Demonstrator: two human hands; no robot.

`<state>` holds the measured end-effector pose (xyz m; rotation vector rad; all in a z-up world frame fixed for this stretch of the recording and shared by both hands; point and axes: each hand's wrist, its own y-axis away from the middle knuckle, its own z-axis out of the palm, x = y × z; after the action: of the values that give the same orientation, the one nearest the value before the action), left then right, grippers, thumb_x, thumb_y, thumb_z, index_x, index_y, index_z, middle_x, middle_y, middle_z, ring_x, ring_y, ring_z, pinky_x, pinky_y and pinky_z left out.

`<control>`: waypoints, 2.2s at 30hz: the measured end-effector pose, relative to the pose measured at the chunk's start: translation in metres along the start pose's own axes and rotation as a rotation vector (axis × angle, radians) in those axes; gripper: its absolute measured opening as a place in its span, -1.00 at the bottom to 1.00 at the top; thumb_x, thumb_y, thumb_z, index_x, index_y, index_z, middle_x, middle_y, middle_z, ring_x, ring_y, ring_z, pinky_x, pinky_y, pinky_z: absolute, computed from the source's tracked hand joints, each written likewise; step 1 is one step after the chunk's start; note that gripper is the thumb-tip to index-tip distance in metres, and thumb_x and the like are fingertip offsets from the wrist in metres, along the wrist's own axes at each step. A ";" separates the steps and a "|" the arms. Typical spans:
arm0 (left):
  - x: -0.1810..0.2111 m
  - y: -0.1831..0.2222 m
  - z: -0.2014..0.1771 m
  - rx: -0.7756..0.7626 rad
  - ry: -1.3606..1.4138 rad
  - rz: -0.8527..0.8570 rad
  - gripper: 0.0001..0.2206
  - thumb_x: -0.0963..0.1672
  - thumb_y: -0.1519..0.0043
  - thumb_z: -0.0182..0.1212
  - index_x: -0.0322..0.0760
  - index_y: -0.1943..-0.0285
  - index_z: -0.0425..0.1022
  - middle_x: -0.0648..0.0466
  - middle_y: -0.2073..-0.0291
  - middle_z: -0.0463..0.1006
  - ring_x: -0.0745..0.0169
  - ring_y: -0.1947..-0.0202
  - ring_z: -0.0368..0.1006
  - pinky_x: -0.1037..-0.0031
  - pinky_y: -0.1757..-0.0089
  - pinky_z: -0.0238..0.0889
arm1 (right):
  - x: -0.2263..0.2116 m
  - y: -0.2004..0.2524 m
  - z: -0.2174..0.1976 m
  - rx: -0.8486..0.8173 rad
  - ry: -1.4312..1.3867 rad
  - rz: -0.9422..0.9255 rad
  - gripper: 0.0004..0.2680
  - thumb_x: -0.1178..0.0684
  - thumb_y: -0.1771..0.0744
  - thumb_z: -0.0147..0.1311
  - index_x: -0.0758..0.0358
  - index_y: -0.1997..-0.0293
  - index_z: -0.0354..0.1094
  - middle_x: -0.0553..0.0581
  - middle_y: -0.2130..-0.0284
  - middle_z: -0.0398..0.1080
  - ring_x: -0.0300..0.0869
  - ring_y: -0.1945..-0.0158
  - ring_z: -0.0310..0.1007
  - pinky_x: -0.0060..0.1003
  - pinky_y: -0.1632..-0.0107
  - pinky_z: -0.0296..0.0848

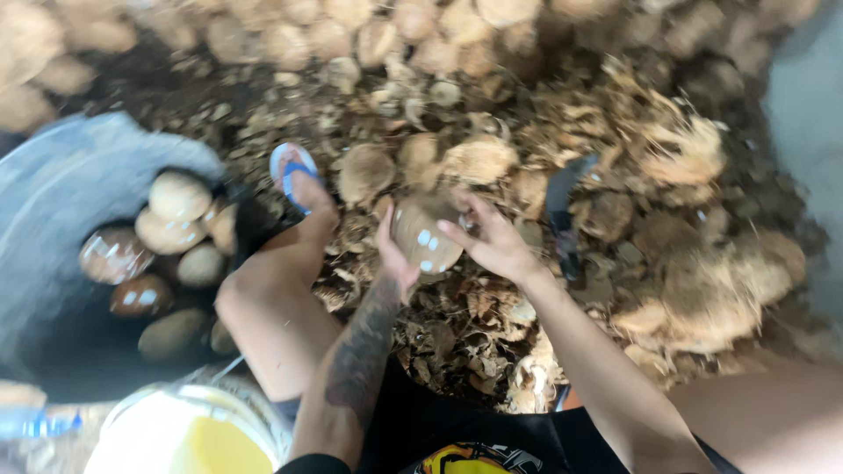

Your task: The person husks coconuts by hand and using a blade, then places the husked coconuts into a large black container.

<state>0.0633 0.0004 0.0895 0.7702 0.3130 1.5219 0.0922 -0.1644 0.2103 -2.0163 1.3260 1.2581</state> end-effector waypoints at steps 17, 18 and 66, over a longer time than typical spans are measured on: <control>0.374 0.253 -0.018 0.082 -0.769 0.585 -0.15 0.20 -0.02 -0.35 -0.23 -0.38 0.51 -0.07 0.25 0.63 -0.01 0.39 0.63 0.22 0.27 0.64 | -0.301 -0.078 0.211 -0.430 -0.628 0.188 -0.46 -0.22 -0.07 0.33 -0.07 -0.15 0.36 0.00 0.01 0.64 -0.05 0.03 0.72 0.24 0.18 0.76; 0.373 0.257 -0.027 0.258 -0.862 0.479 0.03 0.28 0.12 -0.47 -0.21 -0.44 0.46 -0.18 0.18 0.64 -0.14 0.24 0.64 0.11 0.16 0.61 | -0.301 -0.075 0.231 -0.538 -0.513 0.307 -0.34 -0.25 -0.10 0.25 -0.05 -0.34 0.18 0.09 -0.25 0.41 0.06 -0.23 0.49 0.29 -0.06 0.63; 0.385 0.077 0.022 0.139 -1.357 0.035 0.36 0.49 0.53 -0.74 0.06 -0.39 0.50 0.04 -0.08 0.58 -0.01 -0.09 0.50 0.08 0.00 0.28 | -0.123 -0.182 0.079 -0.254 -0.291 0.075 -0.90 0.18 -0.33 0.10 0.12 0.14 0.52 0.03 0.26 0.62 -0.28 0.28 0.69 -0.47 0.27 0.63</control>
<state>0.0433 0.3543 0.2592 1.7142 -0.6173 0.7287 0.1993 0.0388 0.2516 -1.8633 1.1598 1.7553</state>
